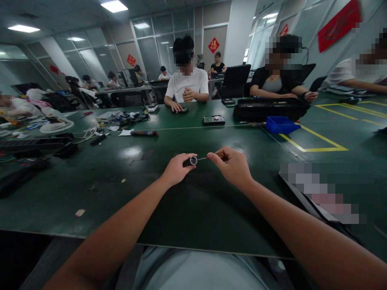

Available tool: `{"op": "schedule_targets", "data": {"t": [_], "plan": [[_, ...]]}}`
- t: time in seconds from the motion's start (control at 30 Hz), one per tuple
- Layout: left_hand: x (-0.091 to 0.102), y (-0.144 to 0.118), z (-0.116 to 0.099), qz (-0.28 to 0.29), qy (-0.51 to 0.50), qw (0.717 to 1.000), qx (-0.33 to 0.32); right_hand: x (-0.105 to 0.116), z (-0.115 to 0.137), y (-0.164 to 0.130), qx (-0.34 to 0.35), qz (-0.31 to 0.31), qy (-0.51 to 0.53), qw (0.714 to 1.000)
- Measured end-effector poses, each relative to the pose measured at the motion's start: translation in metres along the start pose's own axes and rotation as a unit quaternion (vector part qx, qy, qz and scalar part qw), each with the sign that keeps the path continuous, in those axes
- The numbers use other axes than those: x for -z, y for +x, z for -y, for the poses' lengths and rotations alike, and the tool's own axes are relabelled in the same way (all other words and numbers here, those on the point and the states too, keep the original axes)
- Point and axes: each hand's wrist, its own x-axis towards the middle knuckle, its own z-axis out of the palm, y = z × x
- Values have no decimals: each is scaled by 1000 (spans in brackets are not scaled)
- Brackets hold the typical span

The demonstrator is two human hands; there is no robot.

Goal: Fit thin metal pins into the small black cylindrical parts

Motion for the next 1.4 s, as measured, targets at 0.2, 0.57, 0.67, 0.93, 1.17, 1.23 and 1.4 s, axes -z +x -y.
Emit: {"op": "schedule_targets", "data": {"t": [0.2, 0.57, 0.67, 0.93, 1.17, 1.23, 1.4], "plan": [[-1, 0, 2, -2, -2, 1000, -10, 0, 0, -1, 33, 22, 28, 999], [0, 0, 0, 1, -3, 1000, 2, 1, 0, -3, 86, 60, 37, 994], [0, 0, 0, 4, -1, 1000, 3, 3, 3, -1, 51, 65, 19, 996], [-1, 0, 1, 0, -5, 1000, -6, 2, 2, -2, 57, 59, 9, 997], [0, 0, 0, 4, -3, 1000, -3, 1, -1, -3, 64, 58, 23, 996], [-1, 0, 1, 3, -2, 1000, -7, 1, 0, -3, 57, 64, 29, 996], [-1, 0, 2, -1, -3, 1000, -6, 2, 4, -2, 39, 69, 11, 997]]}}
